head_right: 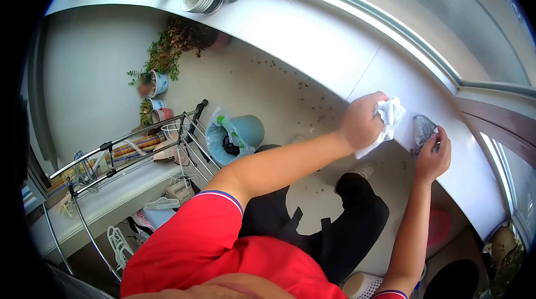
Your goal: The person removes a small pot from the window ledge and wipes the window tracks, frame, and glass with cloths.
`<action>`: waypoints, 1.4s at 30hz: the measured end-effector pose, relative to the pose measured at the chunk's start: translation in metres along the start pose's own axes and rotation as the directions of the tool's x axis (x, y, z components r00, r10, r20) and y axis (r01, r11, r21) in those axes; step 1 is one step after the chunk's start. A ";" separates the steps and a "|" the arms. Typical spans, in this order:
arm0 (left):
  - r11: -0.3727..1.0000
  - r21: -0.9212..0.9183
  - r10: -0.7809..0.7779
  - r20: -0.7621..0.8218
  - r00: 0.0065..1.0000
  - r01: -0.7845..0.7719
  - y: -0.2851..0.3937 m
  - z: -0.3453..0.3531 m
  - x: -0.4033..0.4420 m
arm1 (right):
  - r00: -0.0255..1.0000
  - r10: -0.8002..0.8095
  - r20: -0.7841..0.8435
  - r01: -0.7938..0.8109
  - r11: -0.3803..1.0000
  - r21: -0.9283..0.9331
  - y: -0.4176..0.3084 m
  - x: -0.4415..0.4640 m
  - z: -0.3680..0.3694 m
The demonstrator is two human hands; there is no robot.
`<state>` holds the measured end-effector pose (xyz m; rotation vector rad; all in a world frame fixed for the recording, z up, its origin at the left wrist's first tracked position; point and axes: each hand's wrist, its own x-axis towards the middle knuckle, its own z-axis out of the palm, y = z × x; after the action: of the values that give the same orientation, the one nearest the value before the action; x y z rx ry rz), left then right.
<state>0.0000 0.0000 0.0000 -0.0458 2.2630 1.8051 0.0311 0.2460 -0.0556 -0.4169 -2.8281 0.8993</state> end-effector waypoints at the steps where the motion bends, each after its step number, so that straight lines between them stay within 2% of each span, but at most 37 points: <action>1: 0.999 0.005 -0.039 -0.035 0.999 0.039 0.002 0.001 -0.015 | 0.990 0.110 0.092 -0.117 0.991 0.070 -0.008 -0.003 0.002; 2: 0.998 0.012 -0.065 -0.071 0.995 0.066 0.003 0.001 -0.024 | 0.962 0.207 0.179 -0.232 0.963 0.133 -0.015 -0.006 0.001; 3: 0.997 -0.055 0.057 -0.101 0.993 -0.063 0.037 0.002 -0.016 | 0.967 0.137 0.216 -0.183 0.960 0.210 -0.050 0.017 -0.043; 5: 0.994 -0.069 0.068 -0.158 0.985 -0.080 0.046 -0.012 -0.050 | 0.869 0.075 0.489 -0.288 0.880 0.378 -0.102 -0.020 -0.060; 6: 0.995 -0.095 -0.016 -0.144 0.990 0.003 0.057 -0.025 -0.067 | 0.834 -0.002 0.552 -0.341 0.784 0.519 -0.109 -0.047 -0.057; 7: 0.993 -0.109 -0.058 -0.142 0.988 0.042 0.067 -0.031 -0.079 | 0.805 -0.091 0.587 -0.387 0.669 0.634 -0.112 -0.072 -0.055; 9: 0.983 -0.155 -0.119 -0.137 0.983 0.097 0.078 -0.036 -0.098 | 0.808 -0.178 0.562 -0.380 0.573 0.727 -0.142 -0.098 -0.067; 10: 0.988 -0.110 -0.120 -0.084 0.989 0.111 0.088 -0.042 -0.110 | 0.759 -0.164 0.630 -0.487 0.500 0.717 -0.161 -0.104 -0.081; 13: 0.950 -0.141 -0.269 0.084 0.960 0.278 0.121 -0.053 -0.136 | 0.721 -0.055 0.690 -0.430 0.745 0.509 -0.183 -0.120 -0.108; 14: 0.969 -0.009 -0.243 0.153 0.958 0.247 0.128 -0.055 -0.143 | 0.705 0.024 0.709 -0.472 0.762 0.444 -0.185 -0.126 -0.112; 17: 0.948 0.071 -0.315 0.109 0.943 0.309 0.150 -0.067 -0.161 | 0.626 0.148 0.766 -0.538 0.792 0.287 -0.183 -0.142 -0.127; 19: 0.950 0.167 -0.275 0.044 0.960 0.265 0.142 -0.091 -0.164 | 0.605 0.193 0.773 -0.489 0.856 0.169 -0.173 -0.155 -0.131; 20: 0.926 0.161 -0.344 -0.021 0.939 0.343 0.141 -0.107 -0.162 | 0.593 0.206 0.778 -0.482 0.865 0.138 -0.164 -0.164 -0.132; 21: 0.893 0.107 -0.428 -0.090 0.899 0.436 0.139 -0.126 -0.158 | 0.582 0.218 0.783 -0.476 0.872 0.111 -0.158 -0.173 -0.133; 23: 0.807 0.027 -0.572 -0.213 0.792 0.590 0.091 -0.167 -0.158 | 0.554 0.257 0.792 -0.490 0.869 0.062 -0.154 -0.190 -0.141; 25: 0.753 -0.120 -0.651 -0.283 0.704 0.647 0.067 -0.213 -0.152 | 0.503 0.285 0.816 -0.512 0.859 0.016 -0.140 -0.207 -0.142; 26: 0.697 -0.218 -0.715 -0.280 0.640 0.683 0.087 -0.232 -0.143 | 0.476 0.289 0.831 -0.546 0.838 0.022 -0.133 -0.216 -0.141; 27: 0.663 -0.268 -0.746 -0.312 0.588 0.699 0.087 -0.252 -0.137 | 0.481 0.294 0.826 -0.497 0.867 -0.018 -0.137 -0.219 -0.143; 29: 0.656 -0.276 -0.749 -0.356 0.560 0.702 0.072 -0.292 -0.120 | 0.445 0.333 0.832 -0.455 0.884 -0.110 -0.143 -0.224 -0.146; 32: 0.655 -0.325 -0.747 -0.415 0.520 0.682 0.022 -0.359 -0.078 | 0.409 0.409 0.816 -0.645 0.762 -0.059 -0.136 -0.248 -0.123; 33: 0.644 -0.348 -0.754 -0.438 0.489 0.681 0.009 -0.381 -0.062 | 0.427 0.435 0.793 -0.656 0.753 -0.059 -0.133 -0.260 -0.113; 35: 0.635 -0.456 -0.771 -0.425 0.475 0.623 -0.006 -0.418 -0.037 | 0.391 0.491 0.778 -0.699 0.708 -0.096 -0.143 -0.262 -0.096; 37: 0.632 -0.555 -0.774 -0.429 0.465 0.541 -0.012 -0.455 -0.001 | 0.416 0.465 0.781 -0.671 0.737 -0.082 -0.149 -0.282 -0.079; 39: 0.634 -0.631 -0.765 -0.426 0.483 0.447 -0.016 -0.486 0.026 | 0.397 0.451 0.799 -0.673 0.735 -0.080 -0.169 -0.289 -0.059; 41: 0.632 -0.711 -0.730 -0.413 0.545 0.307 -0.024 -0.493 0.052 | 0.339 0.460 0.821 -0.688 0.716 -0.118 -0.195 -0.266 -0.059; 42: 0.655 -0.697 -0.698 -0.410 0.587 0.292 -0.018 -0.496 0.061 | 0.358 0.444 0.821 -0.690 0.719 -0.088 -0.192 -0.274 -0.048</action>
<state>-0.1406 -0.4741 0.0709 -1.5333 1.5870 2.2011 0.2606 0.0382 0.0809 -1.3526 -3.2165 2.0908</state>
